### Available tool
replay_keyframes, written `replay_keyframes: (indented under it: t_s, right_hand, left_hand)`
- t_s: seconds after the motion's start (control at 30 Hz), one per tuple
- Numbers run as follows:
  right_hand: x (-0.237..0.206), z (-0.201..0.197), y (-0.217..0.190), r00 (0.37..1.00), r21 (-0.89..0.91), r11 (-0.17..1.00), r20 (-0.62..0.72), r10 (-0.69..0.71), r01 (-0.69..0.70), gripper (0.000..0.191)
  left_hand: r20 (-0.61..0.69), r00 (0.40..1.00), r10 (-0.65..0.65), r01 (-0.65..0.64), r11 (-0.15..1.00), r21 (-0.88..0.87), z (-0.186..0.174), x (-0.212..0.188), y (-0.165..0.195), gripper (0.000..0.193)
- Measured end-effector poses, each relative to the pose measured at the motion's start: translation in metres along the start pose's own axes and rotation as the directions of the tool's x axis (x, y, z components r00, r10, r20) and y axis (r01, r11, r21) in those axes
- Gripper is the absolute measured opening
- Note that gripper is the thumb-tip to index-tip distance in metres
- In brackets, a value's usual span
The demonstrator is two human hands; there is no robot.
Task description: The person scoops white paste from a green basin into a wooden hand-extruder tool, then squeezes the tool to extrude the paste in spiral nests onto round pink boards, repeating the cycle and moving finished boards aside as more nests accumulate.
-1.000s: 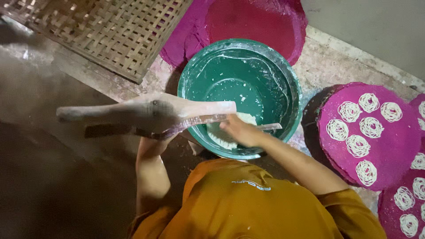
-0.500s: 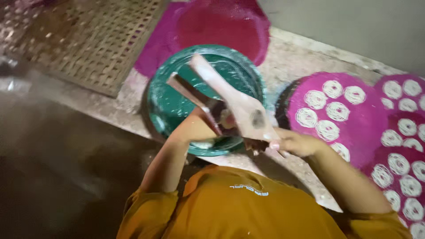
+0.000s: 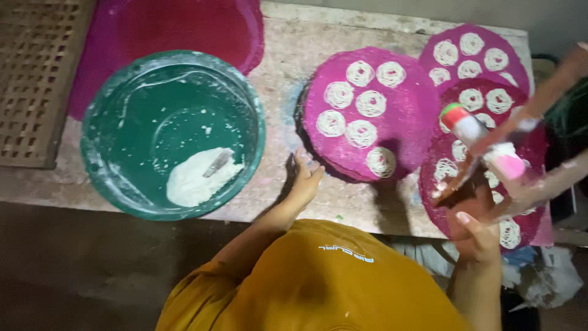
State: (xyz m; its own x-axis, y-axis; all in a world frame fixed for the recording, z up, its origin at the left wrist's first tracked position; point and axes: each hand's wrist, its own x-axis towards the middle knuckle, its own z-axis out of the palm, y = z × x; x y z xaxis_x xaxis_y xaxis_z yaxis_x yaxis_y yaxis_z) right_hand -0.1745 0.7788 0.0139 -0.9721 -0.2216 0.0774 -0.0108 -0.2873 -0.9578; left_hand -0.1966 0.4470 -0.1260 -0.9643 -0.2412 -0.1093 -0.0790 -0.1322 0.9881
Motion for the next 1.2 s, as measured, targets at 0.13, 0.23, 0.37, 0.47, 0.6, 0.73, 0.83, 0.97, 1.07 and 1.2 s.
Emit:
replay_keyframes:
  t_s: [0.13,0.23,0.37,0.47,0.6,0.73,0.83,0.97,1.07,1.2]
  right_hand:
    - [-0.016,-0.039,0.006,0.993,0.106,0.991,-0.102,-0.067,0.077,0.089]
    - [-0.022,-0.060,0.011,0.994,0.150,0.988,-0.107,-0.016,0.032,0.086]
    - [-0.021,-0.083,0.015,0.995,0.135,0.990,-0.093,-0.034,0.046,0.078]
    - [-0.019,-0.090,0.021,0.994,0.125,0.992,-0.113,-0.003,0.017,0.086]
    - [-0.010,-0.077,0.036,0.989,0.150,0.988,-0.134,0.055,-0.035,0.088]
    - [0.013,-0.057,0.043,0.982,0.157,0.978,-0.105,0.155,-0.137,0.085]
    - [0.038,-0.052,0.042,0.982,0.146,0.972,-0.024,0.188,-0.183,0.083]
    - [0.081,-0.064,0.046,0.905,-0.301,0.882,0.114,0.411,-0.363,0.074]
    - [0.096,-0.067,0.059,0.739,-0.216,0.784,0.264,0.620,-0.581,0.078]
    - [0.115,-0.066,0.054,0.517,-0.222,0.570,0.255,0.817,-0.791,0.078]
  left_hand:
    - [0.087,0.965,-0.248,0.263,0.924,-0.278,0.043,0.002,-0.030,0.088]
    - [0.054,0.990,-0.128,0.139,0.919,-0.368,0.062,0.001,-0.023,0.087]
    - [-0.003,0.985,-0.174,0.161,0.917,-0.366,0.057,0.017,0.001,0.091]
    - [-0.104,0.985,-0.140,0.113,0.967,-0.227,0.039,0.038,0.003,0.074]
    - [-0.111,0.957,0.268,-0.245,0.951,0.187,0.012,0.081,0.005,0.061]
    - [-0.016,0.998,0.064,-0.065,0.998,-0.014,-0.010,0.131,0.029,0.060]
    - [-0.170,0.985,-0.004,0.112,0.768,0.631,-0.008,0.138,0.045,0.065]
    - [-0.013,0.821,0.571,-0.480,0.701,0.528,0.039,0.130,0.078,0.074]
    - [0.529,0.789,0.313,0.352,0.475,-0.806,0.061,0.150,0.111,0.077]
    - [0.649,0.621,0.440,0.576,0.306,-0.758,0.074,0.164,0.131,0.077]
